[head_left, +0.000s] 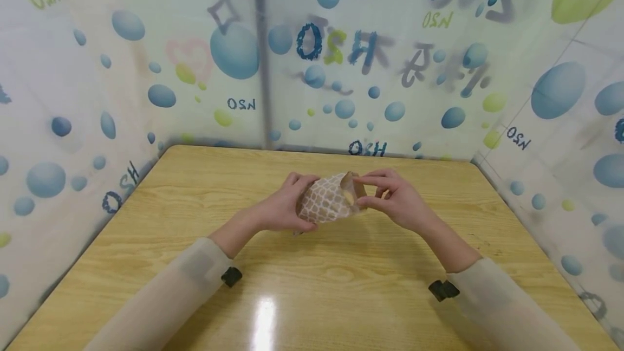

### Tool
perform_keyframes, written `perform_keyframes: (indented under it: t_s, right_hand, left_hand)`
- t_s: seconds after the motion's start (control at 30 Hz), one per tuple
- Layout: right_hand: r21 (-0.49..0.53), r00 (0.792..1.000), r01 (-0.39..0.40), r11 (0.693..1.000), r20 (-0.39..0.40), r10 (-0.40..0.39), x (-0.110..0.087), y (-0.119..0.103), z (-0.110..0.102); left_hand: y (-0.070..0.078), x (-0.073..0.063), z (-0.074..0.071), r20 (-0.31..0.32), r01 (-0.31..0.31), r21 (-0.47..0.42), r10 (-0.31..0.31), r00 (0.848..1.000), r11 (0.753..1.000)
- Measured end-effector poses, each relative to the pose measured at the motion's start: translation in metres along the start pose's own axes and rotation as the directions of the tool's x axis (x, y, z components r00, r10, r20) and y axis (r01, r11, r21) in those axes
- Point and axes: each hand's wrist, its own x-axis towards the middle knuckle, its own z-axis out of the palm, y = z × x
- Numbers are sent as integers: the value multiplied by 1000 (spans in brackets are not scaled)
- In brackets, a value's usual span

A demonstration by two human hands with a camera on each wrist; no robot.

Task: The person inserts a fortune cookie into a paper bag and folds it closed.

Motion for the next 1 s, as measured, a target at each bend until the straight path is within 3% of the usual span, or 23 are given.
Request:
perform_keyframes:
  t_s: [1.0]
  right_hand:
    - [21, 999, -29, 999, 33, 28, 8, 1, 14]
  left_hand:
    - [4, 3, 6, -29, -5, 15, 5, 1000, 1000]
